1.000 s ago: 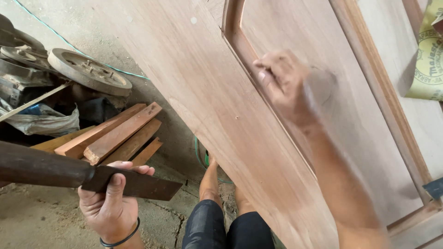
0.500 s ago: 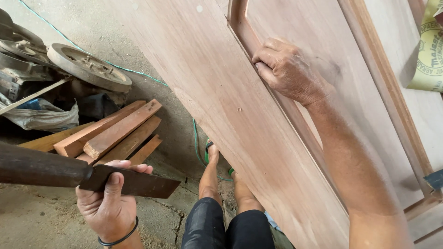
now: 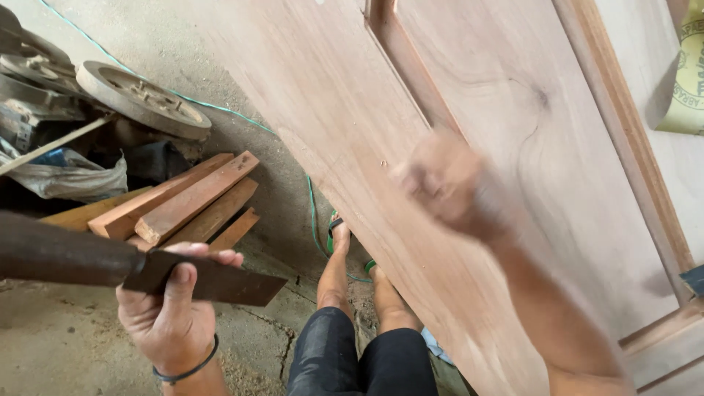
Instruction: The person uses a metal scraper to smooth the edges of a wooden door, then switches to a sanding block to sand the flat surfaces and grooves. The person moves around the door, adjusting their position to reach different areas.
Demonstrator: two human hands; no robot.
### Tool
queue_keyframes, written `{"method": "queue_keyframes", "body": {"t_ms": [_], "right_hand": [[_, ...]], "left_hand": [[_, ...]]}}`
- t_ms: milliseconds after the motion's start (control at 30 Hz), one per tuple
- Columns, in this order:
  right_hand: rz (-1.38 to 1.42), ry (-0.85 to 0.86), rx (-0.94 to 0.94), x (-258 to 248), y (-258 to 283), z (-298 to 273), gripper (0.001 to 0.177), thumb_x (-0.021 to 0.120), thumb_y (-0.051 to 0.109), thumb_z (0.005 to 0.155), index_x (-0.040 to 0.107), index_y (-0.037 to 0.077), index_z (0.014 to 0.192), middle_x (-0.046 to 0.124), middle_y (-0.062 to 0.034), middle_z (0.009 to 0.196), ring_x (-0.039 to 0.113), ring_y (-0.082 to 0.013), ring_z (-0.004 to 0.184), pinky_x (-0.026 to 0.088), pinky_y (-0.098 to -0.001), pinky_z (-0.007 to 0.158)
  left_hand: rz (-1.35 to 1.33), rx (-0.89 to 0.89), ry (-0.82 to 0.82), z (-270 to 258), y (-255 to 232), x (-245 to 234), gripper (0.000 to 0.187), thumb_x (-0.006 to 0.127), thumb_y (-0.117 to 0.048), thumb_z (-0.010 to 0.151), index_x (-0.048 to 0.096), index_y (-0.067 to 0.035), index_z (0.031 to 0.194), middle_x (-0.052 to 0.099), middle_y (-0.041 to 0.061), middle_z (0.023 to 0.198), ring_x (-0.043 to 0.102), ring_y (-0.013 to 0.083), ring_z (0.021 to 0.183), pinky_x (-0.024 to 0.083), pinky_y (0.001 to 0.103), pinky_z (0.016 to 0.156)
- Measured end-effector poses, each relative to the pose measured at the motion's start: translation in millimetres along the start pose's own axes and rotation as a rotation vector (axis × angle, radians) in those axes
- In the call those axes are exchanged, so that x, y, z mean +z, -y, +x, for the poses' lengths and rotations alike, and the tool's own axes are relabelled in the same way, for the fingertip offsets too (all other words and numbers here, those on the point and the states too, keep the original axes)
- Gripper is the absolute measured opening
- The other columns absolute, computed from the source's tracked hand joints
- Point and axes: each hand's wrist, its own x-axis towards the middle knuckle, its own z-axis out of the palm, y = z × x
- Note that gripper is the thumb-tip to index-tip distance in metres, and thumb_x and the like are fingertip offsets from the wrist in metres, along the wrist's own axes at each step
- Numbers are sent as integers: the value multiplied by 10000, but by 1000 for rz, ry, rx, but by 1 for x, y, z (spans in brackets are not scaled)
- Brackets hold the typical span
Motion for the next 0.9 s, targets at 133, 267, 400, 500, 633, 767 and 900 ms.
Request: {"method": "queue_keyframes", "body": {"t_ms": [133,267,400,500,633,767,900], "right_hand": [[126,278,-83,18,56,1,252,451,125,858,471,28,1090,502,-115,875,474,-255,789,385,-351,717],[304,386,124,33,67,-5,580,575,258,793,286,70,1258,487,-125,1051,474,-246,950,369,-329,832],[726,319,528,56,48,-43,202,649,49,699,562,51,882,610,-27,834,552,-95,769,487,-237,669],[23,408,137,94,-53,-181,221,510,95,789,469,31,996,517,-75,971,438,-139,927,391,-292,782],[422,-143,454,22,57,-119,315,670,61,675,492,72,935,421,-136,1133,413,-198,1100,361,-328,924],[290,-228,736,-18,92,-170,115,586,23,738,596,0,850,580,-83,823,564,-160,752,448,-214,743],[180,-870,839,-46,87,-294,272,586,-81,744,475,55,951,505,-74,914,509,-163,845,454,-287,837]], "left_hand": [[-72,-14,98,9,-8,20,68,507,-61,825,484,-76,887,563,158,850,610,322,688,565,474,690],[5,39,280,17,-18,61,82,484,-9,809,507,14,884,587,169,854,622,266,782,537,362,787],[124,106,671,18,-21,97,114,513,-91,813,496,-2,883,549,100,815,538,182,731,446,278,691],[164,303,984,8,-14,125,145,450,-168,846,454,-24,830,483,82,728,476,223,690,392,305,640],[54,346,1253,4,-6,148,326,295,-279,883,488,-22,933,527,121,959,526,255,927,410,346,837],[682,715,903,30,64,144,303,480,-320,885,492,-60,1038,413,247,1128,307,376,1134,262,592,894],[1209,867,810,75,113,97,233,483,-415,850,475,-209,959,461,60,923,378,278,796,228,433,672]]}}
